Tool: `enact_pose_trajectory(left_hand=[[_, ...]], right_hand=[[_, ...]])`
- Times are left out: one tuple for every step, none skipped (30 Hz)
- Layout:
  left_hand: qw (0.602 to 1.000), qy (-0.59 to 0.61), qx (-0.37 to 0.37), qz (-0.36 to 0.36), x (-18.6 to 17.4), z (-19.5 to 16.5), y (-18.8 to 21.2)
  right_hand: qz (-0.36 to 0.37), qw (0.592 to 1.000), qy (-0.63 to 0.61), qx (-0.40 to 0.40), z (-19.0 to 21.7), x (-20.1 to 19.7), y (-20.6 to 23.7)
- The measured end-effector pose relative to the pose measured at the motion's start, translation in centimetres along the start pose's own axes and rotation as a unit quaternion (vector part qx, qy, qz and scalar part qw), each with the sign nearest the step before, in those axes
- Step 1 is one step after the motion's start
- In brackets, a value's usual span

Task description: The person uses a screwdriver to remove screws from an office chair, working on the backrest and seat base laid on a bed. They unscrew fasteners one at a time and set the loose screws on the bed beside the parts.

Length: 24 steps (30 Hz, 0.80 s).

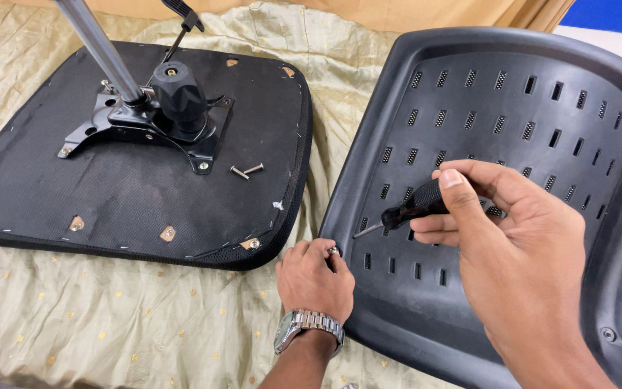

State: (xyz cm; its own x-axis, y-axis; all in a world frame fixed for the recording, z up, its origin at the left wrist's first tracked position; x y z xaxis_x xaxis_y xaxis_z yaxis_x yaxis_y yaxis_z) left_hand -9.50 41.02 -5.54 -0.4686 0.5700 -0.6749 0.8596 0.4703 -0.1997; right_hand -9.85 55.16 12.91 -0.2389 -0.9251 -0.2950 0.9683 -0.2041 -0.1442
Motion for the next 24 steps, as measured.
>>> enact_pose_trajectory(left_hand=[[1.0,0.002,-0.005,0.0,-0.03,0.01,-0.01],[1.0,0.003,-0.009,0.0,-0.05,0.03,-0.03],[1.0,0.005,-0.014,0.001,-0.06,0.06,-0.04],[1.0,0.002,-0.016,0.002,-0.07,0.08,-0.07],[1.0,-0.001,-0.019,0.003,-0.11,0.11,-0.13],[1.0,-0.004,-0.021,0.005,-0.14,0.11,-0.18],[1.0,-0.002,-0.019,0.009,-0.14,0.07,-0.21],[1.0,0.001,-0.017,0.013,-0.13,0.02,-0.23],[1.0,0.003,-0.015,0.018,-0.13,-0.04,-0.25],[0.999,0.001,-0.022,0.024,-0.12,-0.04,-0.29],[0.999,-0.001,-0.03,0.03,-0.12,-0.05,-0.29],[0.999,-0.003,-0.038,0.036,-0.12,-0.01,-0.23],[0.999,-0.005,-0.033,0.034,-0.18,-0.04,-0.15],[0.999,-0.006,-0.028,0.032,-0.23,-0.06,-0.09],[0.999,-0.008,-0.024,0.029,-0.25,-0.06,-0.06],[1.0,0.0,-0.012,0.016,-0.33,-0.07,-0.02],[1.0,0.007,-0.001,0.002,-0.37,-0.04,0.06],[1.0,0.015,0.01,-0.012,-0.41,0.0,0.12],[0.999,0.026,0.02,-0.012,-0.34,0.07,0.21],[0.999,0.036,0.03,-0.013,-0.24,0.15,0.35],[0.998,0.046,0.04,-0.013,-0.12,0.21,0.44],[0.998,0.048,0.039,-0.014,0.01,0.32,0.46],[0.998,0.05,0.039,-0.014,0.11,0.41,0.48],[0.998,0.052,0.039,-0.014,0.19,0.48,0.49]], right_hand=[[-0.001,1.0,0.001,0.003,0.02,-0.02,0.03],[-0.002,1.0,0.003,0.007,0.04,-0.03,0.06],[-0.003,1.0,0.004,0.01,0.05,-0.04,0.09],[-0.003,1.0,0.005,0.011,0.08,-0.03,0.11],[-0.003,1.0,0.006,0.012,0.12,-0.03,0.12],[-0.002,1.0,0.007,0.012,0.16,-0.03,0.13],[-0.002,1.0,0.004,0.012,0.19,-0.04,0.17],[-0.002,1.0,0.002,0.013,0.2,-0.06,0.22],[-0.002,1.0,-0.001,0.013,0.22,-0.07,0.24],[-0.004,1.0,0.002,0.015,0.23,-0.12,0.25],[-0.006,1.0,0.004,0.017,0.24,-0.18,0.27],[-0.007,1.0,0.007,0.019,0.23,-0.23,0.29],[-0.007,1.0,0.005,0.019,0.21,-0.24,0.31],[-0.006,1.0,0.003,0.02,0.2,-0.25,0.32],[-0.006,1.0,0.001,0.02,0.19,-0.25,0.31],[-0.004,1.0,0.0,0.016,0.21,-0.25,0.31],[-0.002,1.0,0.0,0.011,0.22,-0.26,0.31],[-0.001,1.0,0.0,0.007,0.26,-0.26,0.28],[-0.003,1.0,0.001,0.01,0.23,-0.29,0.24],[-0.005,1.0,0.002,0.013,0.19,-0.31,0.22],[-0.006,1.0,0.002,0.017,0.15,-0.33,0.22],[-0.006,1.0,0.002,0.019,0.13,-0.32,0.24],[-0.006,1.0,0.002,0.021,0.12,-0.31,0.26],[-0.006,1.0,0.001,0.023,0.1,-0.31,0.28]])
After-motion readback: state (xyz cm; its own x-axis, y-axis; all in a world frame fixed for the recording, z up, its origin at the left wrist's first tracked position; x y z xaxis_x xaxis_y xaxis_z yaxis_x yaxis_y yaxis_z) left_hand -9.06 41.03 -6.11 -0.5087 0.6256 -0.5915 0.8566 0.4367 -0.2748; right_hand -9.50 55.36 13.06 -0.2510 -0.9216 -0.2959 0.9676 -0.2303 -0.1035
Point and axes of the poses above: each hand's wrist, its own y-axis away from the middle knuckle, its own x-axis out of the palm, z = x × y, the point moved 4 cm from there along -y, towards the middle knuckle, and after that the axes turned 3 degrees about x, right-handed, at the moved point
